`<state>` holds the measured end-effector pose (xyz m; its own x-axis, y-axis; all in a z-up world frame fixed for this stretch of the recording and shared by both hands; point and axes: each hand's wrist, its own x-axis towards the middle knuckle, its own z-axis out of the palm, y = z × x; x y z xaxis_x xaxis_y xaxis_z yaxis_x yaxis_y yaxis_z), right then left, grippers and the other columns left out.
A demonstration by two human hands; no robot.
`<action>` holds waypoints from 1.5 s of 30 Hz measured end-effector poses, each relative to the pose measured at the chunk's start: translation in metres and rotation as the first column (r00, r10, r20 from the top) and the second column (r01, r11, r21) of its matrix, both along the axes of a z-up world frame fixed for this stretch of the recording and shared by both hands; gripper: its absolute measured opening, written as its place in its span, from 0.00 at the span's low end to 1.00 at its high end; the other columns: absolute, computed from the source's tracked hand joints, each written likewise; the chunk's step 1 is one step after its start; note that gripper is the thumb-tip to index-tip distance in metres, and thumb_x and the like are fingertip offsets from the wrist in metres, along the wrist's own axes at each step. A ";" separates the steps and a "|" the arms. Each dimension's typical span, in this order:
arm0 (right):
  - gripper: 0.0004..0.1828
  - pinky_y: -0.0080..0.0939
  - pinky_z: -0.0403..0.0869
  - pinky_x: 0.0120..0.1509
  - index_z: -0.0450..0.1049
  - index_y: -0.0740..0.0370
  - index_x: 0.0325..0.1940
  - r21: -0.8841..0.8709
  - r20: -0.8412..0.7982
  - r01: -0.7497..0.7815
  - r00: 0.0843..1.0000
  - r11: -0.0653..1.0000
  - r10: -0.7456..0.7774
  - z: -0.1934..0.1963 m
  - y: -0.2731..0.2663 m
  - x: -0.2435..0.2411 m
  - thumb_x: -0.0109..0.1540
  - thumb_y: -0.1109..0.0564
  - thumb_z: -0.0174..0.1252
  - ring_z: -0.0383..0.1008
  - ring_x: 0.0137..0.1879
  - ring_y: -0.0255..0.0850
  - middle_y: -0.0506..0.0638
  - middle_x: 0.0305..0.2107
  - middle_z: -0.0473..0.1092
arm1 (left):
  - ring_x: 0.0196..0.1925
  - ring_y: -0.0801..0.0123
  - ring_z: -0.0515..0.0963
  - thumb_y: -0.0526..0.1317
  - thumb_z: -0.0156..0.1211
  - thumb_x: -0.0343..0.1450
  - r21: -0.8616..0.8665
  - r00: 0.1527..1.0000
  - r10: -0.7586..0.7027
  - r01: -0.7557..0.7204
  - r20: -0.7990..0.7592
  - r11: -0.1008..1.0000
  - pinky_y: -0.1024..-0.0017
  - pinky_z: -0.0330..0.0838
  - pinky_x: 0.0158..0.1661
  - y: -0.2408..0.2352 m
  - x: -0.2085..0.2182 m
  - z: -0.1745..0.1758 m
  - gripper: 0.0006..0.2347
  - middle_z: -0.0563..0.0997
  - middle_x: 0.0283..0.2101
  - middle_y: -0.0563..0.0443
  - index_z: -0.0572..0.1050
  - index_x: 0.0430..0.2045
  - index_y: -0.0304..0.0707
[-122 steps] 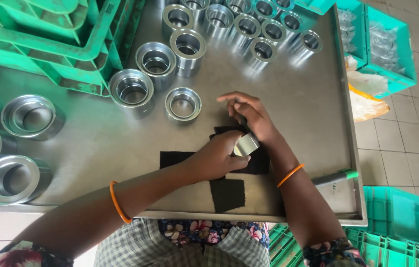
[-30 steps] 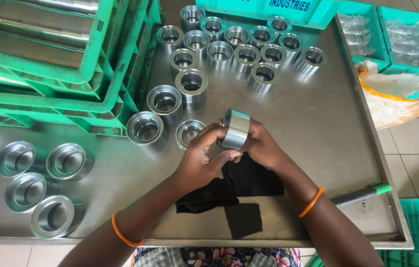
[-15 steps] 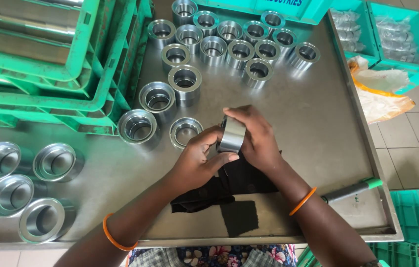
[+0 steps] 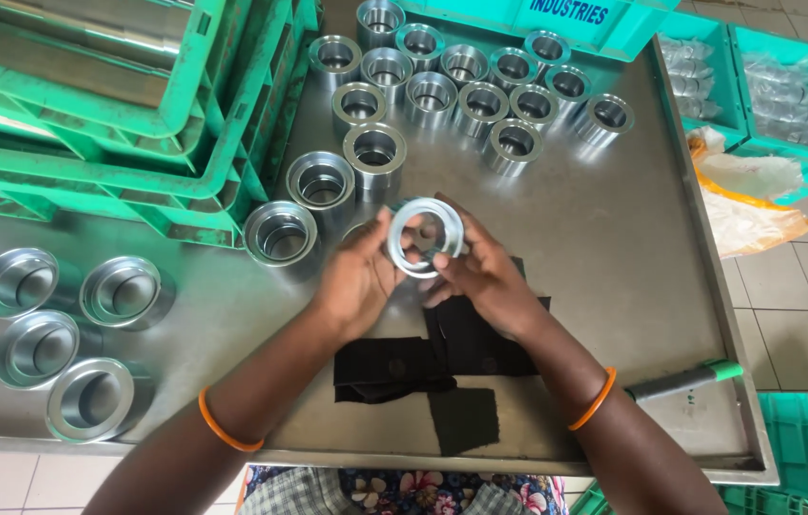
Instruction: Inspecting, cleaning, and marking metal rings and tubes at a workstation.
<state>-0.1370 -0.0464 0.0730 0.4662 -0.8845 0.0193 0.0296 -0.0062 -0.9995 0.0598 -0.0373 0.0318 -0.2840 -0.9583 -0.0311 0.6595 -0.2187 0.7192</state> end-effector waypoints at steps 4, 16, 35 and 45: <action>0.40 0.46 0.81 0.50 0.43 0.58 0.81 0.133 0.183 -0.042 0.983 0.990 0.017 -0.008 0.005 0.004 0.69 0.51 0.51 0.78 0.46 0.44 0.52 0.57 0.67 | 0.39 0.72 0.74 0.51 0.46 0.81 0.121 0.983 -0.009 0.031 -0.184 0.992 0.68 0.68 0.47 -0.007 0.007 -0.007 0.18 0.73 0.35 0.57 0.76 0.46 0.34; 0.29 0.34 0.73 0.32 0.62 0.64 0.67 -0.015 -0.017 0.197 0.980 0.980 -0.197 -0.025 0.008 0.004 0.64 0.54 0.62 0.73 0.38 0.33 0.49 0.39 0.71 | 0.45 0.74 0.76 0.50 0.48 0.81 -0.323 0.941 -0.033 0.148 0.337 0.935 0.71 0.70 0.52 0.006 -0.004 0.000 0.16 0.78 0.40 0.53 0.75 0.49 0.35; 0.27 0.52 0.64 0.69 0.72 0.44 0.65 -0.882 -0.408 -0.256 0.835 0.397 -0.368 0.011 0.020 -0.006 0.62 0.51 0.66 0.67 0.63 0.45 0.48 0.60 0.65 | 0.60 0.58 0.78 0.65 0.29 0.75 0.037 0.962 -0.065 0.077 -0.266 0.996 0.55 0.74 0.56 -0.001 0.014 0.024 0.32 0.74 0.64 0.40 0.60 0.68 0.47; 0.36 0.69 0.48 0.78 0.74 0.32 0.65 -0.869 -0.494 -0.371 0.706 0.328 -0.508 0.003 0.044 0.016 0.53 0.28 0.61 0.41 0.77 0.61 0.47 0.73 0.45 | 0.56 0.58 0.80 0.50 0.49 0.78 -0.018 0.973 -0.211 0.211 -0.097 0.977 0.58 0.76 0.56 0.002 0.015 0.018 0.27 0.72 0.64 0.38 0.53 0.73 0.49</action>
